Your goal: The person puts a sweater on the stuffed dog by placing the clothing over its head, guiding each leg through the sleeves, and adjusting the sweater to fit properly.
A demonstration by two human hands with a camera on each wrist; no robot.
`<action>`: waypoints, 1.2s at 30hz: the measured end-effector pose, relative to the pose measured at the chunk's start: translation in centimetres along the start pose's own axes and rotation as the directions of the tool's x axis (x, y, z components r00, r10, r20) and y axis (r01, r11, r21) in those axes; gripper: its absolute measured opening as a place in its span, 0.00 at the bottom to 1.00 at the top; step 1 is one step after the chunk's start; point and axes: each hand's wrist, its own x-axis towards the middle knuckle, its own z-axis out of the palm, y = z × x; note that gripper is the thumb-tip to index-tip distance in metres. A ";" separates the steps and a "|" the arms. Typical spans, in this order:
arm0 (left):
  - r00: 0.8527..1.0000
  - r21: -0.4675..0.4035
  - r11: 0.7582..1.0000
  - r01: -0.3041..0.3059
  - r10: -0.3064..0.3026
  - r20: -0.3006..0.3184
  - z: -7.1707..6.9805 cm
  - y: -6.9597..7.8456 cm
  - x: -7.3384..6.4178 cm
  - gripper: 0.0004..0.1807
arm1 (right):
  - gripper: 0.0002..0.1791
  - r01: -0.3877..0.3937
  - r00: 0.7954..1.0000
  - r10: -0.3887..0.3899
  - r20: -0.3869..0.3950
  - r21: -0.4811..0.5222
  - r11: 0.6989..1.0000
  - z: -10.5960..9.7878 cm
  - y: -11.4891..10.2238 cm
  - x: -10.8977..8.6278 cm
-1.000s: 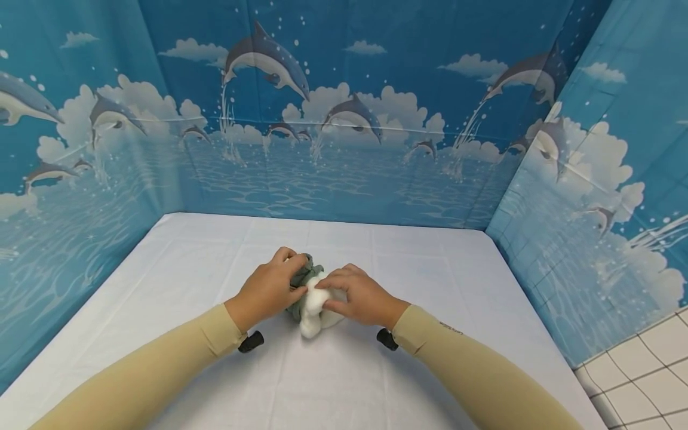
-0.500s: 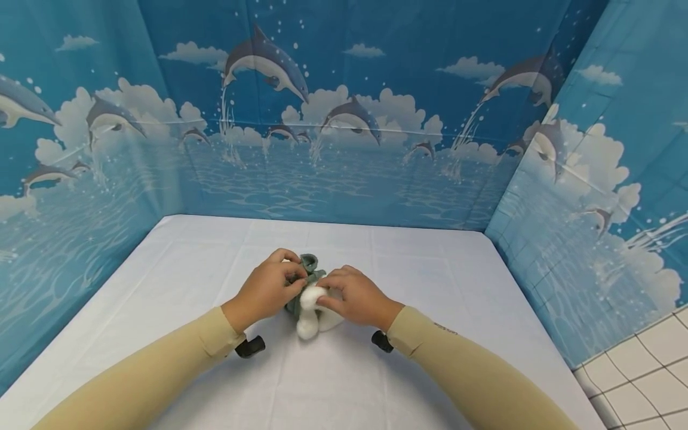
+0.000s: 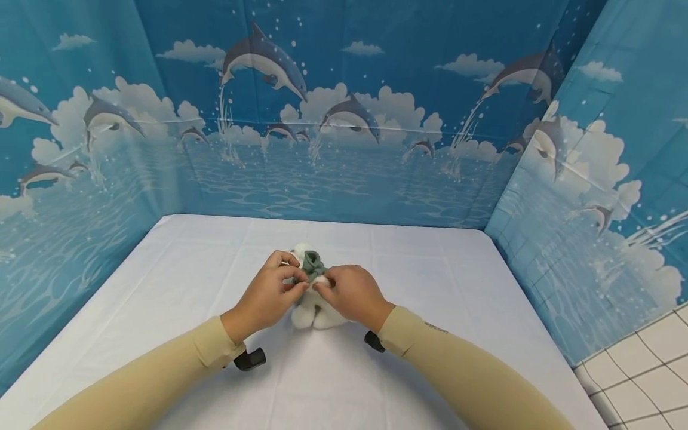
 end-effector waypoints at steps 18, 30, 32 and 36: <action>0.999 -0.042 0.999 0.027 -0.028 -0.020 0.7 -0.7 -0.3 0.03 | 0.14 -0.021 0.996 0.012 -0.084 -0.112 0.993 0.4 -0.3 0.0; 0.989 -0.128 0.986 0.107 -0.093 0.112 0.7 -1.5 0.2 0.11 | 0.09 -0.126 0.989 0.118 -0.090 -0.091 0.988 0.1 -0.4 -0.1; 0.978 -0.222 0.959 0.178 -0.148 0.146 0.4 -1.8 0.7 0.13 | 0.11 -0.133 0.988 0.128 -0.090 -0.053 0.990 -0.1 -0.3 -0.1; 0.940 -0.334 0.887 0.320 -0.254 0.228 0.0 -2.4 2.1 0.13 | 0.19 -0.091 0.993 0.093 -0.079 0.026 0.995 0.0 0.0 0.2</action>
